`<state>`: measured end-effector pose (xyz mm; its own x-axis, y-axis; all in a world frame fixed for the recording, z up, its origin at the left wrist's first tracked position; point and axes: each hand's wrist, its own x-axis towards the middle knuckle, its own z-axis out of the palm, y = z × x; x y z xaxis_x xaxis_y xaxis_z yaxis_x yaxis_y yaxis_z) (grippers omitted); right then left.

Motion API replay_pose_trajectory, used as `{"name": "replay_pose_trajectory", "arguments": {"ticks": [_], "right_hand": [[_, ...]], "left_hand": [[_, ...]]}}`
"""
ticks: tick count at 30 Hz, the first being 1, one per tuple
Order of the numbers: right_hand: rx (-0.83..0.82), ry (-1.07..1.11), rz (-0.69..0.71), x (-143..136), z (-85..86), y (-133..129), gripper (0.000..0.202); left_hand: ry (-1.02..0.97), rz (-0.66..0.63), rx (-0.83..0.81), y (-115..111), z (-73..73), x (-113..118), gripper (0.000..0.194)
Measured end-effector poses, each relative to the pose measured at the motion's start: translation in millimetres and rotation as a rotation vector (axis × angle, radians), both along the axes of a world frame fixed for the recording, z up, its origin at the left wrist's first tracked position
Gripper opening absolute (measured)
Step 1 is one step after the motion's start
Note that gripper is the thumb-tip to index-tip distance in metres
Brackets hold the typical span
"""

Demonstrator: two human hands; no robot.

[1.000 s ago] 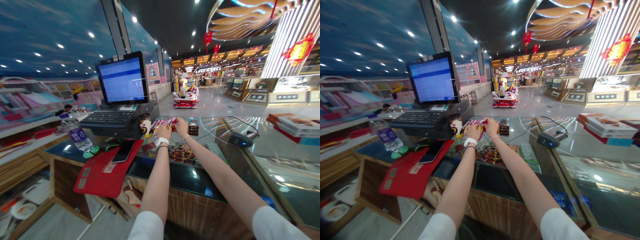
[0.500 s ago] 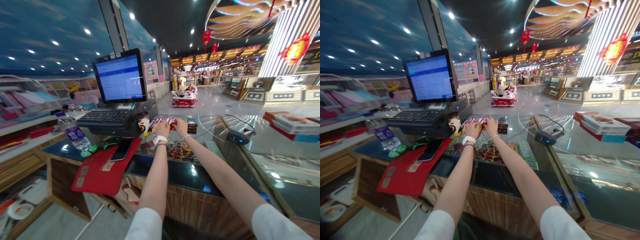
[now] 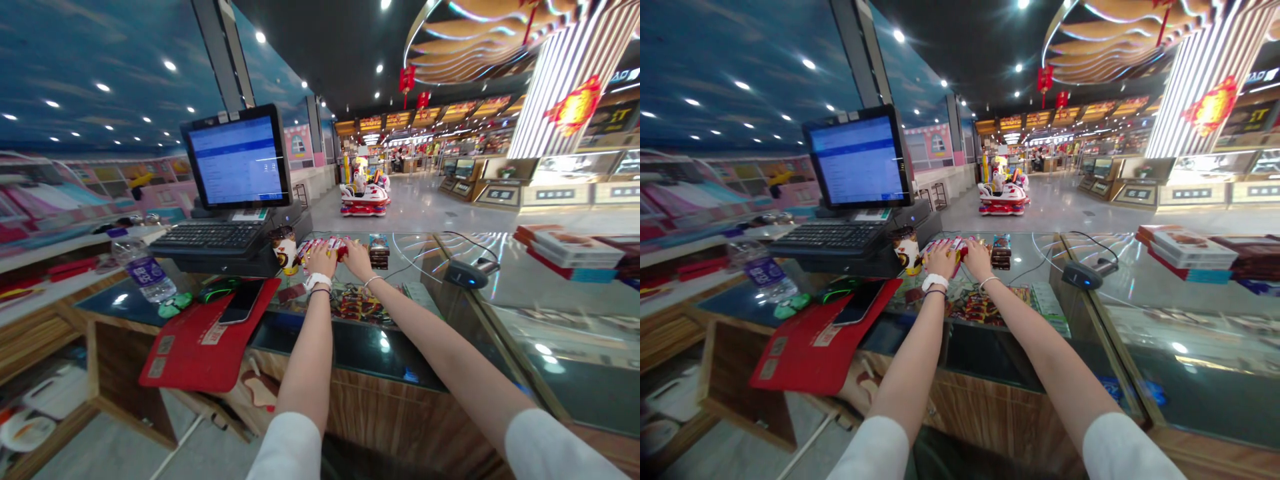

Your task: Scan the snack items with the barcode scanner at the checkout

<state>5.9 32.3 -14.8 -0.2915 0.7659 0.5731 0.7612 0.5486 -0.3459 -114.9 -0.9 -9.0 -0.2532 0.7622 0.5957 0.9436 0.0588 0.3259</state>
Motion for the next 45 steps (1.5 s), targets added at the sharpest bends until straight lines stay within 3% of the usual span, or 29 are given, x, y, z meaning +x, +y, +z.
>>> {"name": "replay_pose_trajectory", "arguments": {"ticks": [6,11,18,25,35,45], "right_hand": [[0.115,-0.104,0.010,18,1.8,-21,0.054],[0.185,-0.214,-0.013,50,11.6,-41,0.056],[0.227,-0.290,-0.060,118,24.4,-70,0.060],[0.205,-0.400,-0.118,204,12.2,-105,0.062],[0.191,-0.396,-0.306,315,-12.0,-132,0.060],[0.138,-0.368,-0.516,392,-14.4,-132,0.063]], "left_hand": [[0.107,0.005,-0.010,-5,5.6,7,0.044],[0.227,-0.098,0.011,-12,12.6,36,0.046],[0.341,-0.287,-0.034,-26,14.3,86,0.048],[0.396,-0.461,-0.066,-42,13.4,123,0.052],[0.509,-0.754,-0.023,-72,13.6,221,0.052],[0.541,-0.895,0.039,-66,5.8,320,0.052]]}}
